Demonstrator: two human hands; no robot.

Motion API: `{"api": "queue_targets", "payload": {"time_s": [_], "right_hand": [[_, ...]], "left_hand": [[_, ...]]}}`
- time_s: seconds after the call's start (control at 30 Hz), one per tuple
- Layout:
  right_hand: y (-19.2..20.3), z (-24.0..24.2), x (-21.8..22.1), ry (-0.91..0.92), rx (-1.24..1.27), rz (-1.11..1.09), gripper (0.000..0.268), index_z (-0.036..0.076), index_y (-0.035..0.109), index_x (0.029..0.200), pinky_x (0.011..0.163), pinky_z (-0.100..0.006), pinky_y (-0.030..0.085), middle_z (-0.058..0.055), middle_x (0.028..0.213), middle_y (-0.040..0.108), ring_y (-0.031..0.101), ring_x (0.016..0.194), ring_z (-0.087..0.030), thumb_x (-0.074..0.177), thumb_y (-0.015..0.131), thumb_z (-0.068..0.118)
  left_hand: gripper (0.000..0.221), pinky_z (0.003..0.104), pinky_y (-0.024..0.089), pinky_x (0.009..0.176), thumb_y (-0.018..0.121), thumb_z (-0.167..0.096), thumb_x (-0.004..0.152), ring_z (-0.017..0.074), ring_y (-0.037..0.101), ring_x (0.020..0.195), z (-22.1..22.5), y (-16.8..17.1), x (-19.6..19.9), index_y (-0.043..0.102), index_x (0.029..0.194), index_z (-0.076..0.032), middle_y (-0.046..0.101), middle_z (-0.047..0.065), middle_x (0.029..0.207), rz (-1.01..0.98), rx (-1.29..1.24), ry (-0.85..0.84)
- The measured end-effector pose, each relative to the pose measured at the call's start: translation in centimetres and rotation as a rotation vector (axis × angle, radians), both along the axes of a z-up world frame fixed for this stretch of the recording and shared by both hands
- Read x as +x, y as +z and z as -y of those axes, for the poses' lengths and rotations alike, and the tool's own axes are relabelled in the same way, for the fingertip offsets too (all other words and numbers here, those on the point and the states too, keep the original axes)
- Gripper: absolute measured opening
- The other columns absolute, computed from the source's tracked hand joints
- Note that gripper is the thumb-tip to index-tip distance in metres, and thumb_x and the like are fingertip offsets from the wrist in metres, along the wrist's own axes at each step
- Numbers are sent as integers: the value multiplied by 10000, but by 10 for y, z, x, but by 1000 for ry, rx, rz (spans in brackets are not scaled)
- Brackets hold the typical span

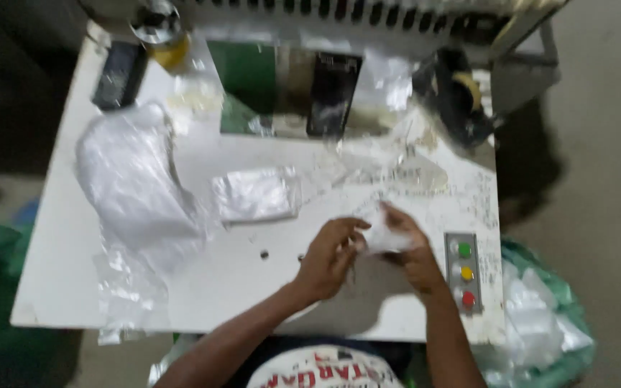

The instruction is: The person is manually packaging small black components into individual plastic bags at a workstation.

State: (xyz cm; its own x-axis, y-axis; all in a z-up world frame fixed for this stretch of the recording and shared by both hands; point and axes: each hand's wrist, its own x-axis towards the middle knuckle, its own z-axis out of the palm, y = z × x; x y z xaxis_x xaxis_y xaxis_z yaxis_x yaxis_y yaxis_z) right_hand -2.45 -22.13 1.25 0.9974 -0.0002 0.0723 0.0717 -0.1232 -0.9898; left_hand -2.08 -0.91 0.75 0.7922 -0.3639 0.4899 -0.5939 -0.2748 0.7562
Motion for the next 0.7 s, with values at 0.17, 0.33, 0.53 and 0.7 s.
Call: {"api": "queue_targets", "payload": {"time_s": [0.17,0.33,0.53,0.7], "right_hand": [[-22,-33,-72,171,78,-646,508,39,768,1233,748,-480,649,-184,1079,805,771,872,-259,748,917,69],[8,-48,-65,-46,-420,-247,414,91,697,1235,712,-307,589,-94,1069,706,670,794,-190,848,838,135],[24,-66,-31,287,-774,-234,442,102,645,1316,821,-553,595,-164,1283,566,687,969,-425,919,740,272],[32,-56,-34,481,-751,-197,175,213,675,1133,774,-430,622,-8,1088,661,762,911,-306,1046,556,308]], "left_hand": [[287,445,442,964,491,-303,1083,232,576,1029,-18,13,-43,688,1109,-96,663,93,1048,-963,-543,351],[285,479,467,995,573,-280,1057,348,602,1105,-47,-20,-78,687,1222,-77,605,130,1146,-387,-103,587],[341,446,474,813,769,-312,897,318,593,930,-53,-35,-46,707,1141,-82,627,127,1042,-87,439,296],[151,406,452,673,620,-257,1014,306,618,777,-72,-23,-44,683,1022,-120,642,91,834,17,473,-12]]}}
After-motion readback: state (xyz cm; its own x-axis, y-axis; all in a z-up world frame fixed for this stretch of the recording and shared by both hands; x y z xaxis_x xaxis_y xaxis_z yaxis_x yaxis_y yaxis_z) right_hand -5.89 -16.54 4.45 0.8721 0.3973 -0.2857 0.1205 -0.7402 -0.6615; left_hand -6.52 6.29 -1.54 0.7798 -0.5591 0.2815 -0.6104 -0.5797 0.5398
